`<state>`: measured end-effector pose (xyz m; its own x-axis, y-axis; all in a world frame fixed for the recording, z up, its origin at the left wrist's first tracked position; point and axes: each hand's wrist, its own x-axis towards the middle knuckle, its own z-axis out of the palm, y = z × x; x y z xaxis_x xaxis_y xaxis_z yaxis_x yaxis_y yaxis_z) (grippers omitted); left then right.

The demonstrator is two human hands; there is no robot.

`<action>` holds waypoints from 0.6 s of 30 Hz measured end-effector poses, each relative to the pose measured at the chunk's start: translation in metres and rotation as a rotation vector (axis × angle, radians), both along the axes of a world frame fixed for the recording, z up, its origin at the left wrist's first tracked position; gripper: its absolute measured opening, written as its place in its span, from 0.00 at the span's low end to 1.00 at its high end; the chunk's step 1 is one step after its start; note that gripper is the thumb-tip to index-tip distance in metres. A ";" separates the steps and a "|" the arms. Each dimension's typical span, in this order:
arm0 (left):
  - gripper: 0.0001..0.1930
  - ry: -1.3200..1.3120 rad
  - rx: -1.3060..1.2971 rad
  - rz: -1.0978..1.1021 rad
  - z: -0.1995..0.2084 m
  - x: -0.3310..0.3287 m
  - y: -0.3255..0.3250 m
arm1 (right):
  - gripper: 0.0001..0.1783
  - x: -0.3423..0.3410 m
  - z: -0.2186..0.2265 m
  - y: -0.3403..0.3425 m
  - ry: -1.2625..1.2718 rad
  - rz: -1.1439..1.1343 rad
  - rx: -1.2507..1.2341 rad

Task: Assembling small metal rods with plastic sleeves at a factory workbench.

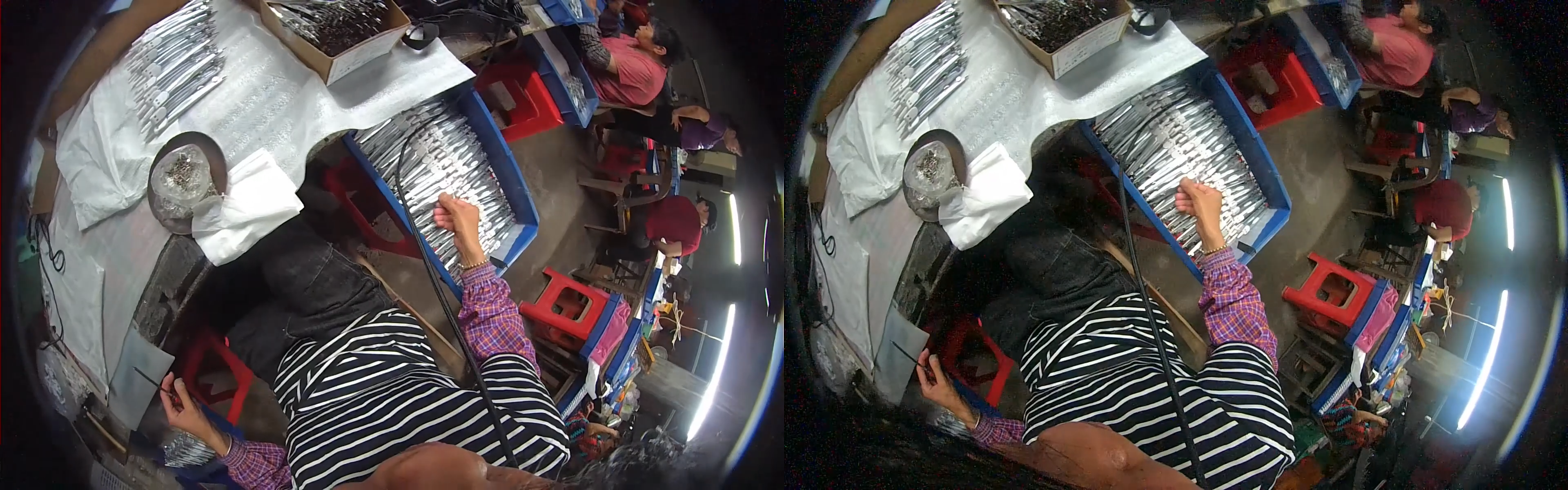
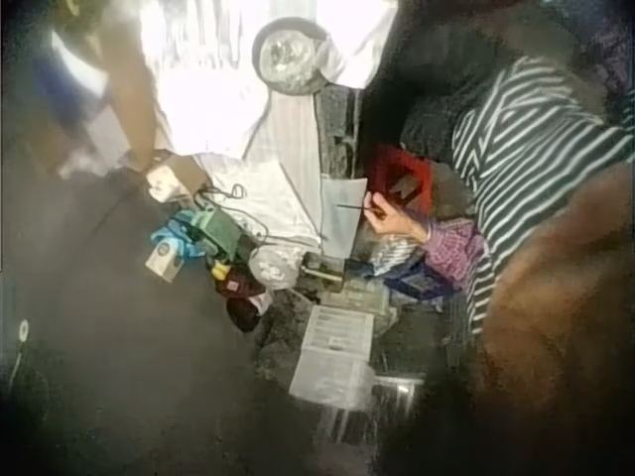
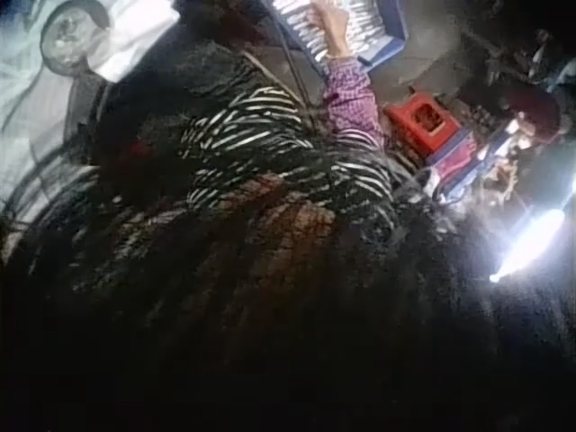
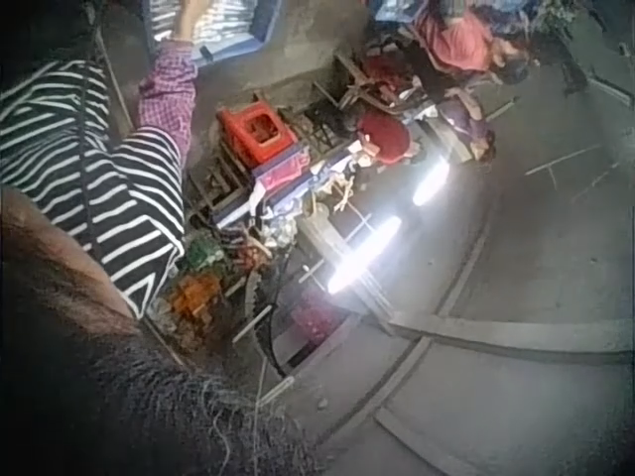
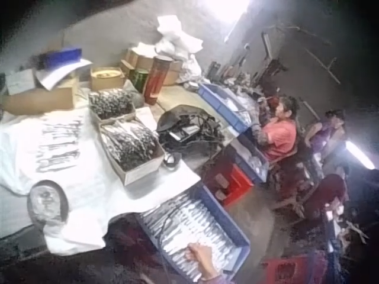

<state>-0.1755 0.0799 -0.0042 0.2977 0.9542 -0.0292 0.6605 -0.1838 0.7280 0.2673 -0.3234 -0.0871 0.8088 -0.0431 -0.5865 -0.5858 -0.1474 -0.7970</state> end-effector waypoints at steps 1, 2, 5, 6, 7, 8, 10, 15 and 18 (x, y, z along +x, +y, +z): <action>0.11 -0.071 0.022 -0.016 0.004 0.001 -0.004 | 0.14 0.000 -0.005 0.004 0.000 0.018 -0.024; 0.11 -0.139 0.052 -0.029 0.012 0.003 -0.008 | 0.16 -0.004 -0.007 0.005 0.010 0.026 -0.100; 0.09 -0.096 -0.241 0.167 0.040 0.026 -0.019 | 0.15 -0.018 0.007 0.009 -0.033 0.075 -0.124; 0.08 -0.155 -0.004 0.031 0.024 0.025 -0.017 | 0.15 -0.020 0.019 0.006 -0.076 0.133 -0.173; 0.06 -0.132 -0.077 0.039 0.042 0.056 -0.019 | 0.15 -0.023 0.013 -0.002 -0.063 -0.005 -0.193; 0.05 -0.142 -0.161 0.059 0.041 0.064 -0.014 | 0.14 -0.023 0.014 -0.018 -0.102 0.119 -0.221; 0.04 -0.130 -0.159 -0.084 0.064 0.093 -0.007 | 0.14 -0.038 0.022 -0.018 -0.163 0.082 -0.182; 0.05 -0.109 0.143 -0.377 0.093 0.168 0.046 | 0.11 -0.062 0.044 0.033 -0.061 0.388 -0.066; 0.06 -0.062 0.264 -0.532 0.086 0.240 0.087 | 0.08 -0.093 0.069 0.071 -0.014 0.522 -0.015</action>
